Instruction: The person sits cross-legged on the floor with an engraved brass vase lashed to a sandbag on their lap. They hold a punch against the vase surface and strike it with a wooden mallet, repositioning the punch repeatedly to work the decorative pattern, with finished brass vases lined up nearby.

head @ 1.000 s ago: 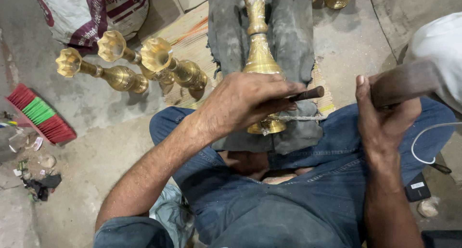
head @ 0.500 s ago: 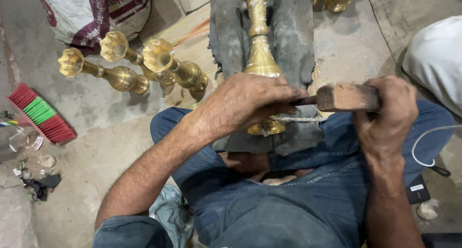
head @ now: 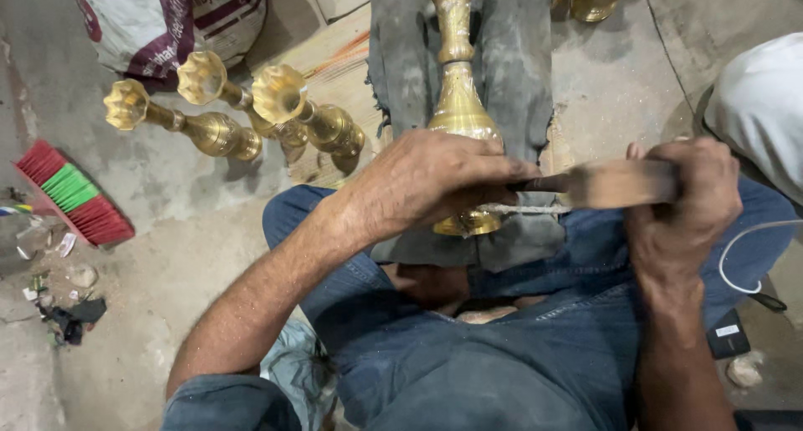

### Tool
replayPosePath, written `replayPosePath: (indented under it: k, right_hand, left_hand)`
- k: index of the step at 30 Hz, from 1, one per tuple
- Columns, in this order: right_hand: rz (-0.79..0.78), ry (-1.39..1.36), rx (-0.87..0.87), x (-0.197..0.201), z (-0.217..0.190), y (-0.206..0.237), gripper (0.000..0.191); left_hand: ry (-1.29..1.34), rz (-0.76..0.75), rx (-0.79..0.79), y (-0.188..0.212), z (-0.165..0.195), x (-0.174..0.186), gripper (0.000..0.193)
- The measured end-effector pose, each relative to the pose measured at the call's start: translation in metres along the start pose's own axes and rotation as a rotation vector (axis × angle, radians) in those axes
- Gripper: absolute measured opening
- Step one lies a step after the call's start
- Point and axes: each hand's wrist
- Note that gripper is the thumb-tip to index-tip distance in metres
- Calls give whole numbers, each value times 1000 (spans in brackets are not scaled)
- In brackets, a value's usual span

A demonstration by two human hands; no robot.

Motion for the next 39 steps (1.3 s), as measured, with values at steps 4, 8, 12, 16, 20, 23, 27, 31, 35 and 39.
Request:
replayPosePath:
  k: [4, 8, 12, 16, 20, 23, 27, 31, 35, 39]
  right_hand:
    - [-26, 51, 60, 3, -3, -1, 25]
    - [-9, 175, 69, 9, -8, -5, 27]
    - [-41, 143, 89, 17, -19, -14, 25]
    - [-69, -17, -155, 27, -37, -27, 20]
    - [-72, 347, 94, 32, -43, -33, 21]
    - [-134, 223, -142, 29, -36, -28, 23]
    - [-64, 207, 189, 23, -19, -17, 24]
    - [-89, 2, -58, 27, -15, -16, 23]
    - [-165, -34, -55, 35, -35, -31, 23]
    - [-180, -368, -301, 40, -65, -55, 21]
  left_hand:
    - [-14, -26, 43, -1, 0, -1, 31]
    - [-21, -45, 51, -1, 0, -2, 29]
    - [12, -10, 17, 1, -2, 0, 29]
    - [32, -12, 51, 3, -5, -2, 32]
    - [-38, -27, -2, 9, -9, -4, 37]
    - [-48, -19, 12, 14, -13, -7, 34]
    - [50, 85, -62, 15, -20, -14, 32]
    - [27, 212, 4, 19, -20, -26, 28]
    - [-55, 329, 6, 27, -11, -36, 32]
    - [-42, 389, -2, 29, -4, -37, 31]
Point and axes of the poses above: each hand's wrist, its own y-axis away from the middle knuckle, its own x-axis out of the back of the hand, z = x × y, and after that the axes turned 12 degrees about y, right-handed
